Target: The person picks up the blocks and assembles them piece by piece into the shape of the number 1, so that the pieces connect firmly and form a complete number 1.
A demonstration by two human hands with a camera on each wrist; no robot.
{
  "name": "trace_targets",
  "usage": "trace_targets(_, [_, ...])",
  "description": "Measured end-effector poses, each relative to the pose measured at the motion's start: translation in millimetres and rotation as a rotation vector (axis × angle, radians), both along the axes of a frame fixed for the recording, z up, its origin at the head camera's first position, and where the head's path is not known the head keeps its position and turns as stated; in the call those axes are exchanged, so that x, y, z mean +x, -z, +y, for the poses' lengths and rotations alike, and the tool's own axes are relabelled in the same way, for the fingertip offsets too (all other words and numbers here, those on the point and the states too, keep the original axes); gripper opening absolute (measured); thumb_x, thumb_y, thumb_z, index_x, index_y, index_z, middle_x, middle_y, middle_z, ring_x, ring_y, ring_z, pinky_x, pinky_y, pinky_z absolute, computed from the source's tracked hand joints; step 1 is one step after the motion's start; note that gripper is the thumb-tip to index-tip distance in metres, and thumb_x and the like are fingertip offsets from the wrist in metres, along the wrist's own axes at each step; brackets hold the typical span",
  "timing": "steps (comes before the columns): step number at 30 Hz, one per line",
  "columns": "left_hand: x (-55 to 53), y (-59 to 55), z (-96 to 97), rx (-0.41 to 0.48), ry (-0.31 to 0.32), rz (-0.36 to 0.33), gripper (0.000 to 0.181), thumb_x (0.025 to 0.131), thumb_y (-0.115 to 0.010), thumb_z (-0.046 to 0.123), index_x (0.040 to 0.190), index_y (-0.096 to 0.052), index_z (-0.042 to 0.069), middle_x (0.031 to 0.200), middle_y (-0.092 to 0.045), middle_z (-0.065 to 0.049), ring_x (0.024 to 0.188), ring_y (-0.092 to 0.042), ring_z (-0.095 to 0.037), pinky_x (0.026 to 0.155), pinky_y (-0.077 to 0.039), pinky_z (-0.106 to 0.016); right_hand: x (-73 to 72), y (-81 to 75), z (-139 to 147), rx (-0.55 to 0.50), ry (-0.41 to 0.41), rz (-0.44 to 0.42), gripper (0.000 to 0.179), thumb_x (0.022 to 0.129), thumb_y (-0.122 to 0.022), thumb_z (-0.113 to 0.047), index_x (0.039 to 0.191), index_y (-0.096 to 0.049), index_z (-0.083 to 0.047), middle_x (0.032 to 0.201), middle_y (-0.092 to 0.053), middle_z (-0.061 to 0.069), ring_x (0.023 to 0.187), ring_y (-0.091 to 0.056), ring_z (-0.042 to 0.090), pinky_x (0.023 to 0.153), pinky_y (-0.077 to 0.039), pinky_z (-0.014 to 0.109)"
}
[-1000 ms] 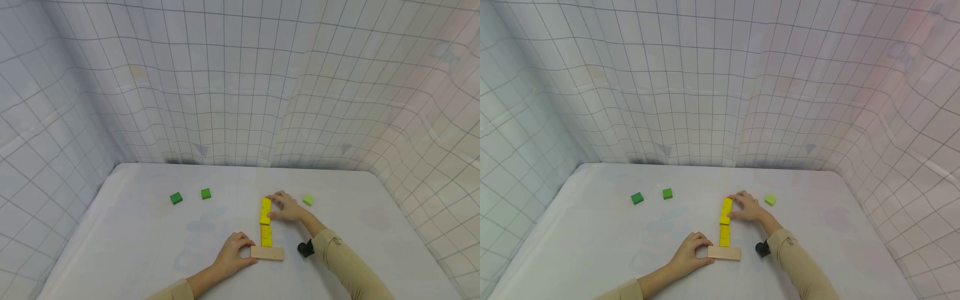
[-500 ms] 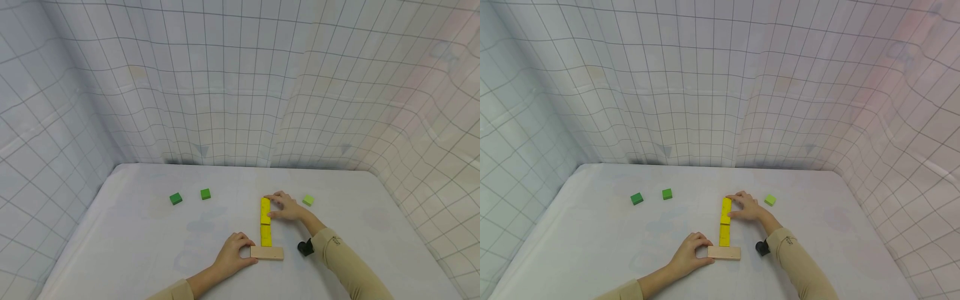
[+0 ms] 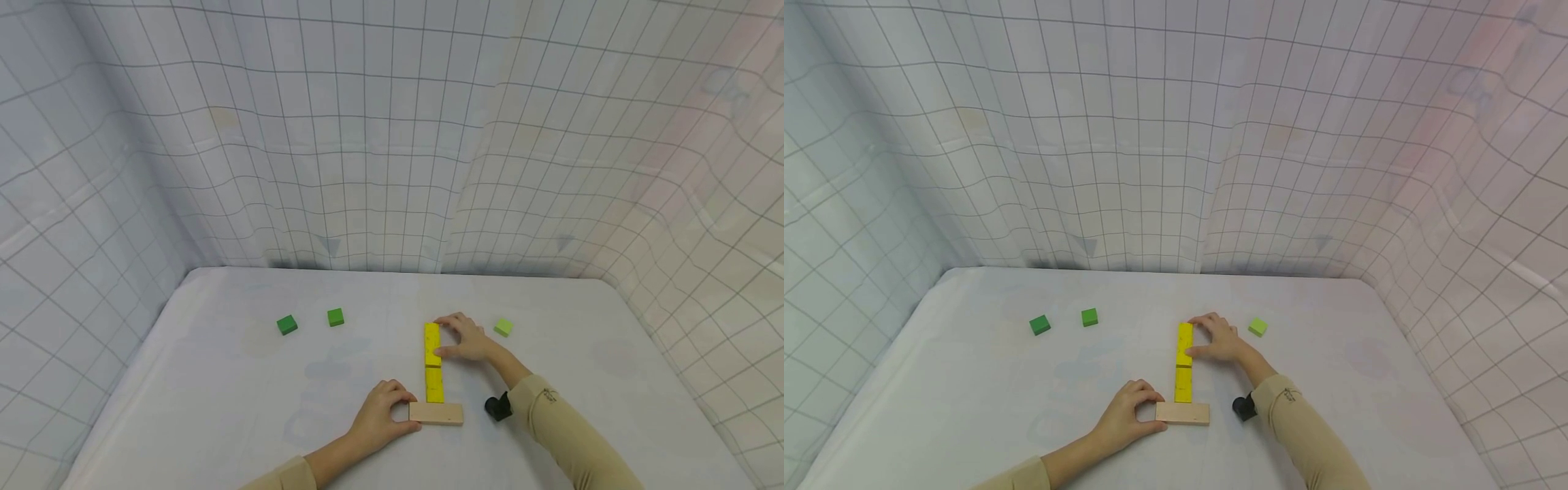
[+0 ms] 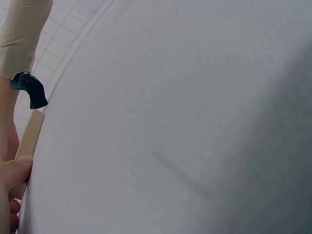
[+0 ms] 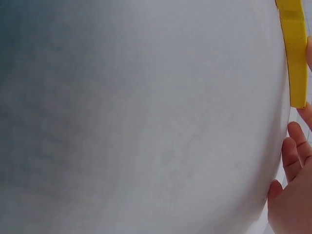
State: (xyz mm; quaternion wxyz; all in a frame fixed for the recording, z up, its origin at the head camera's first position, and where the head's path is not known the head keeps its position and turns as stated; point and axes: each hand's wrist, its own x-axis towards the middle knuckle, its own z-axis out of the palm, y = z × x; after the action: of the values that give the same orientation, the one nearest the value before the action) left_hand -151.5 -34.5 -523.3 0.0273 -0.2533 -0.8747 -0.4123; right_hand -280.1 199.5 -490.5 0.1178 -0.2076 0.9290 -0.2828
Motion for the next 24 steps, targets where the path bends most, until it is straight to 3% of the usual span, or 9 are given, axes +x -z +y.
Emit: trace_targets(24, [0.6, -1.8, 0.0, 0.01, -0.007, 0.005, 0.033, 0.067, -0.08, 0.031, 0.093, -0.068, 0.015, 0.087, -0.053, 0.012, 0.08, -0.043, -0.004, 0.072, -0.04, -0.022, 1.4, 1.3, -0.2, -0.04, -0.004, 0.0, 0.063, 0.072, -0.072, -0.047, 0.127, -0.051, -0.023, 0.12, -0.044, 0.006, 0.11, -0.039, 0.026, 0.089, -0.029, 0.053])
